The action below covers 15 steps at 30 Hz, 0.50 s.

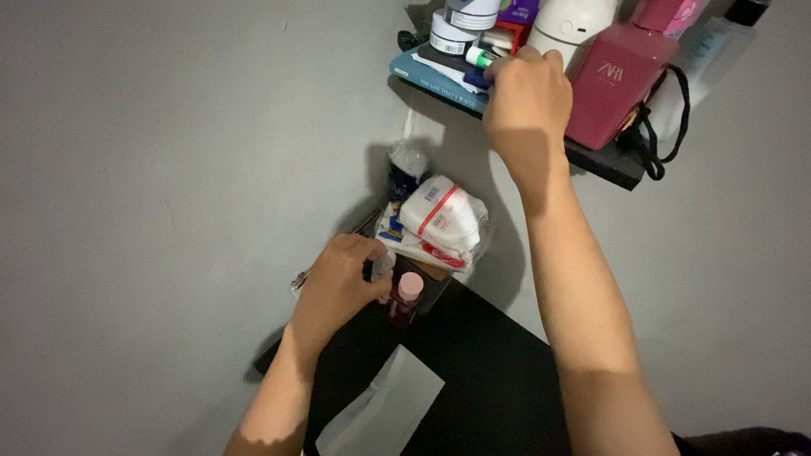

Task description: The person sorts various items on a black desk, hangs a red bag on a wall hook, and uses a colorful duster to clean the desk surface.

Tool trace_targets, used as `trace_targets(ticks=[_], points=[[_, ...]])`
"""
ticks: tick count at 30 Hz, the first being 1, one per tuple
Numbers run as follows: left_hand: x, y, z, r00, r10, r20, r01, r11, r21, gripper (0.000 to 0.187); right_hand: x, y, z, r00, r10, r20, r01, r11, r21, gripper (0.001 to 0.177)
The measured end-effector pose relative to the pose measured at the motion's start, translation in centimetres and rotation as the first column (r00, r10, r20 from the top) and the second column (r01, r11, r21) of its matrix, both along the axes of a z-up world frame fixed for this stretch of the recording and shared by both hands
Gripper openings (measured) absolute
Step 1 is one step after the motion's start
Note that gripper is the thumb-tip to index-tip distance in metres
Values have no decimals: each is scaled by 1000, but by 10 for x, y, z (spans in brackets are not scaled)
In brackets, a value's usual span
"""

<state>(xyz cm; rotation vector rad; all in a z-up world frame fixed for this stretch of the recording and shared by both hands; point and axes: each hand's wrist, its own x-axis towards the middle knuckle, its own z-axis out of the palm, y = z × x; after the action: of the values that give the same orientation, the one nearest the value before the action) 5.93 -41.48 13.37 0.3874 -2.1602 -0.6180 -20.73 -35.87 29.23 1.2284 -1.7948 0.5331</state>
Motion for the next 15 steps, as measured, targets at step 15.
trace_targets(ticks=[15], points=[[-14, 4, 26, 998, -68, -7, 67, 993, -97, 28, 48, 53, -28, 969, 248, -12, -244, 943, -229, 10]])
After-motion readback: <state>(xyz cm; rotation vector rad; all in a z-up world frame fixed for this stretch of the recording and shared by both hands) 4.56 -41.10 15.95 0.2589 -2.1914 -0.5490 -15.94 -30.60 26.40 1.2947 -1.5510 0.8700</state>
